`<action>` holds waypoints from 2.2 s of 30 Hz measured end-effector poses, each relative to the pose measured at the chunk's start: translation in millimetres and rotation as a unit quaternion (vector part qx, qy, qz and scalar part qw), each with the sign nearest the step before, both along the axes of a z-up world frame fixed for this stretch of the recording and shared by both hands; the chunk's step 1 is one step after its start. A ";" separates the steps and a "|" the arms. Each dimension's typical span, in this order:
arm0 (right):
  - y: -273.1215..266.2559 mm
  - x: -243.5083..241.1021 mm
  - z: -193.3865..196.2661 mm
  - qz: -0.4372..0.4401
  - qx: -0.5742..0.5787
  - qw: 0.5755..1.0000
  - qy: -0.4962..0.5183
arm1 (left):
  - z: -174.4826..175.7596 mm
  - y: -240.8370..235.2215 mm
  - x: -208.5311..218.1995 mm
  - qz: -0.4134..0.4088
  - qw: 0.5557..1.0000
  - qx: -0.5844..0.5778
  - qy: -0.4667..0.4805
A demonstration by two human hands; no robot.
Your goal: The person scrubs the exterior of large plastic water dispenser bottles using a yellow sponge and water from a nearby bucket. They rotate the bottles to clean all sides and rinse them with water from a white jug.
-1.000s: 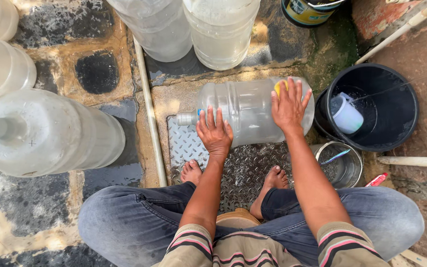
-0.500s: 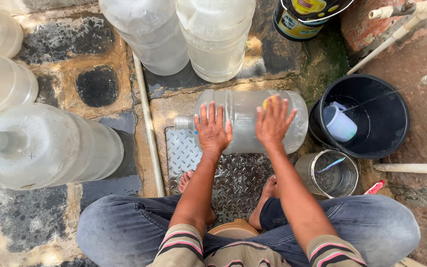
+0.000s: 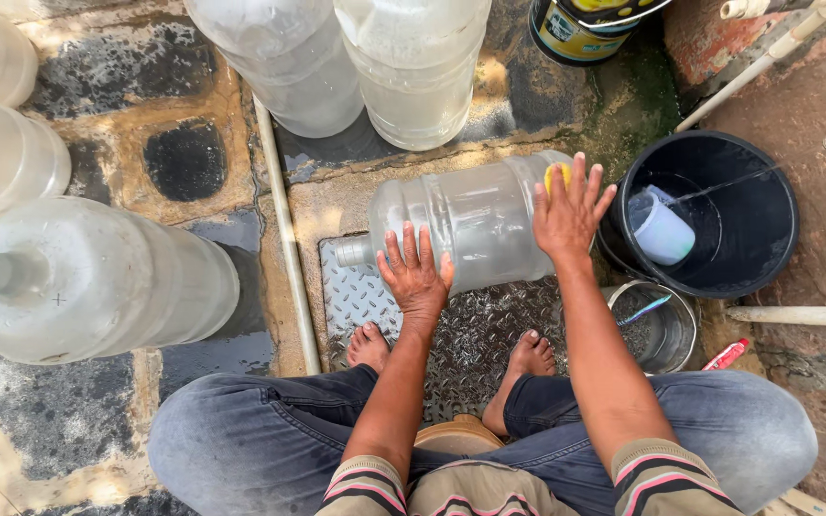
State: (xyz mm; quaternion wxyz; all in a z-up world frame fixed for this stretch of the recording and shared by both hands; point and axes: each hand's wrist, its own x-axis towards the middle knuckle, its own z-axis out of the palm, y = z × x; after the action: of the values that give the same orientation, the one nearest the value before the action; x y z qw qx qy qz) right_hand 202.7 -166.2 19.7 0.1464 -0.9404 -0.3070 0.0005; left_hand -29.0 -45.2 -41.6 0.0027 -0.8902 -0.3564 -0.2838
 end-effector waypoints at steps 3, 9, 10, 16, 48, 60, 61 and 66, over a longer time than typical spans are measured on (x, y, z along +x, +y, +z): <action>-5.1 -4.8 -16.8 -0.003 0.048 0.998 -0.036 | 2.4 2.0 0.1 -0.015 1.000 0.002 0.006; -5.1 -13.8 -20.5 -0.029 0.082 0.996 -0.015 | 40.1 32.1 6.0 -0.034 0.996 -0.087 0.006; -2.5 -14.6 -17.6 -0.037 0.086 0.996 -0.010 | 50.1 43.4 15.2 -0.016 0.992 -0.125 0.020; 17.5 -30.7 -0.2 -0.067 -0.006 0.998 0.009 | 58.5 45.6 17.2 0.022 0.994 -0.097 0.039; 17.2 -55.0 -9.7 0.027 0.041 0.999 -0.018 | 48.7 92.6 13.2 0.070 0.987 -0.127 -0.065; 95.1 -93.8 1.6 0.231 -0.109 0.966 0.035 | 42.9 91.3 6.5 0.060 0.992 -0.101 -0.046; 82.9 -75.6 6.5 0.183 -0.094 0.979 -0.009 | 40.8 90.0 4.8 0.066 0.992 -0.098 -0.042; 27.2 -6.2 25.2 -0.004 -0.084 0.993 0.086 | 31.7 73.8 -8.6 0.055 0.993 -0.080 -0.064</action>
State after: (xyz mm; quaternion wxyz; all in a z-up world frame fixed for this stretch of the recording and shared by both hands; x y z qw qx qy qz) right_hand 196.5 -139.0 44.9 0.0926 -0.9470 -0.2884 0.1069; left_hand -37.5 28.6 -9.9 -0.0753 -0.8465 -0.4259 -0.3105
